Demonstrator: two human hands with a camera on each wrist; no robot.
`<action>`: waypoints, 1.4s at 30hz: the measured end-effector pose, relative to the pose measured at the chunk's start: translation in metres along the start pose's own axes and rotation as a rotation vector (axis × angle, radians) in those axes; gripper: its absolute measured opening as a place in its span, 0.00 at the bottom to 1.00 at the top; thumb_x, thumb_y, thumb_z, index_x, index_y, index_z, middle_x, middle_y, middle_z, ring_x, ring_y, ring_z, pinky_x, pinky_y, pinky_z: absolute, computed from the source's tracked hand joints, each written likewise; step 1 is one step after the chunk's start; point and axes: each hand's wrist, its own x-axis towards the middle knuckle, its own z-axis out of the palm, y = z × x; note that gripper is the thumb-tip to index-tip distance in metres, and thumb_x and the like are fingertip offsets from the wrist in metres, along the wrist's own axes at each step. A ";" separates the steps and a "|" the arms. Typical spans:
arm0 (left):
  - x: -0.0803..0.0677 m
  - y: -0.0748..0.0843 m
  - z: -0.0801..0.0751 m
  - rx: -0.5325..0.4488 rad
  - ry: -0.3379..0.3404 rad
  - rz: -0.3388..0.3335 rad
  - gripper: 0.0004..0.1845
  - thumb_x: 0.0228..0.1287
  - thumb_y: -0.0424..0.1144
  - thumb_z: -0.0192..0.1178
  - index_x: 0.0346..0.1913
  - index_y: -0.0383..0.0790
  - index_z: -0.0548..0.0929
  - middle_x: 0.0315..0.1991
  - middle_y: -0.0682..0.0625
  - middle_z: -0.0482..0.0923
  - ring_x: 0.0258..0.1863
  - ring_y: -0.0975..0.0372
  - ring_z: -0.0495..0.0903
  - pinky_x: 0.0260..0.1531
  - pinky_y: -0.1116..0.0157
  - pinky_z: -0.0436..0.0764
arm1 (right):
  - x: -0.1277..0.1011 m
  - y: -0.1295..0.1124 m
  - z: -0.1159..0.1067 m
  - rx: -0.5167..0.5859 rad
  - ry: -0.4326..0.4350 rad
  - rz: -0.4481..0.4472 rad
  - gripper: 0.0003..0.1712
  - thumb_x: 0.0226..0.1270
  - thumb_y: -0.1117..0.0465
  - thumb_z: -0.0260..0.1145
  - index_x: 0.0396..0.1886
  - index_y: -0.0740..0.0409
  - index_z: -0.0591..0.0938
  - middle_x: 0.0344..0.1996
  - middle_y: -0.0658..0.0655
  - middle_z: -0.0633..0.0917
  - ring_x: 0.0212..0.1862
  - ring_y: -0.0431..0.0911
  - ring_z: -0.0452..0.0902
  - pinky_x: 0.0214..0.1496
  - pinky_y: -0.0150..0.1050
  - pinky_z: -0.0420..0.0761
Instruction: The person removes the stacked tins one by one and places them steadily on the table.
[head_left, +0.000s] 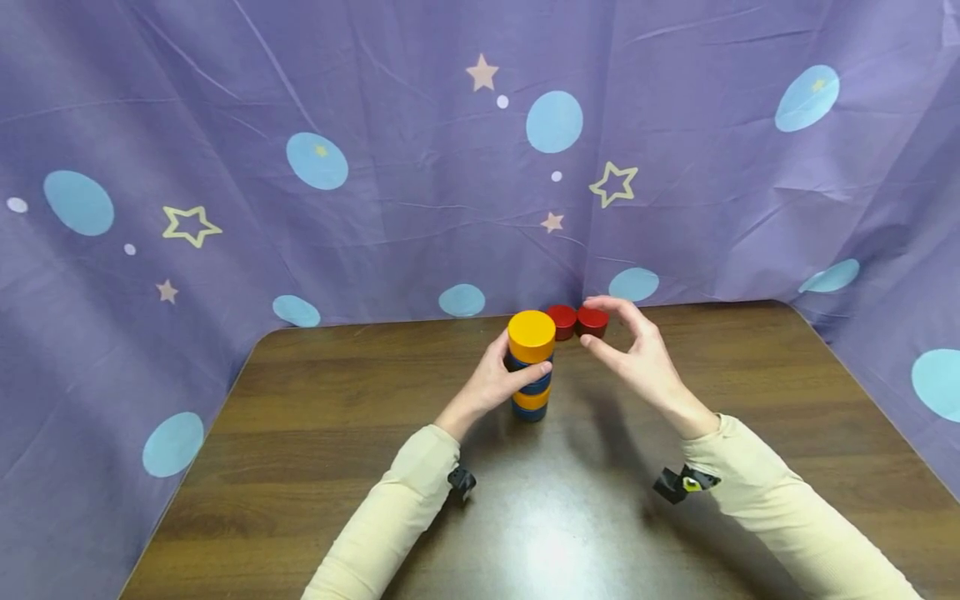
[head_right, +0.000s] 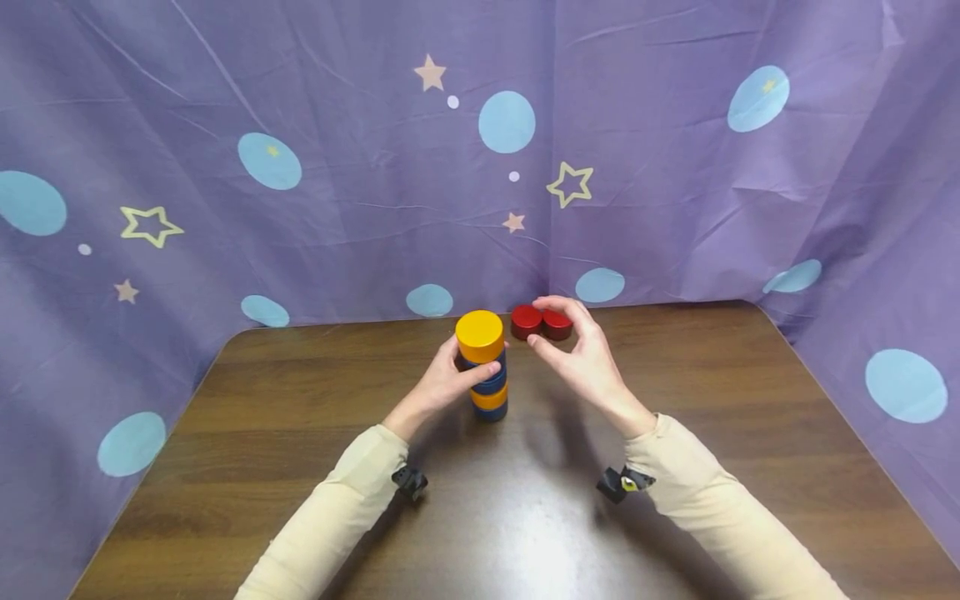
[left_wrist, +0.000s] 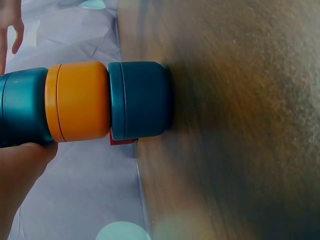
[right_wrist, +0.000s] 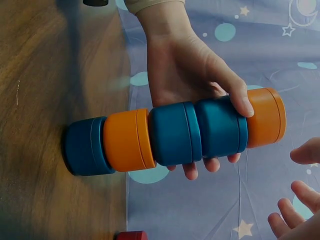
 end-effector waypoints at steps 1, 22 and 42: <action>-0.001 0.004 0.000 -0.001 -0.002 0.001 0.30 0.59 0.24 0.62 0.65 0.28 0.65 0.52 0.35 0.74 0.48 0.52 0.75 0.54 0.57 0.73 | 0.000 -0.004 0.000 0.001 -0.001 -0.004 0.24 0.57 0.77 0.67 0.55 0.71 0.76 0.54 0.66 0.78 0.58 0.56 0.70 0.62 0.36 0.62; -0.005 0.021 0.002 -0.022 -0.006 0.023 0.28 0.59 0.22 0.62 0.63 0.25 0.67 0.52 0.33 0.74 0.49 0.51 0.75 0.56 0.56 0.72 | 0.000 -0.006 0.026 0.090 -0.141 -0.041 0.29 0.58 0.73 0.70 0.60 0.64 0.75 0.54 0.59 0.79 0.53 0.46 0.73 0.58 0.38 0.68; -0.005 0.019 0.000 -0.025 -0.014 0.055 0.30 0.62 0.33 0.65 0.63 0.23 0.66 0.54 0.30 0.72 0.52 0.45 0.73 0.58 0.55 0.70 | 0.004 -0.007 0.038 0.135 -0.170 0.008 0.31 0.58 0.70 0.70 0.63 0.60 0.74 0.55 0.57 0.80 0.52 0.48 0.75 0.58 0.50 0.69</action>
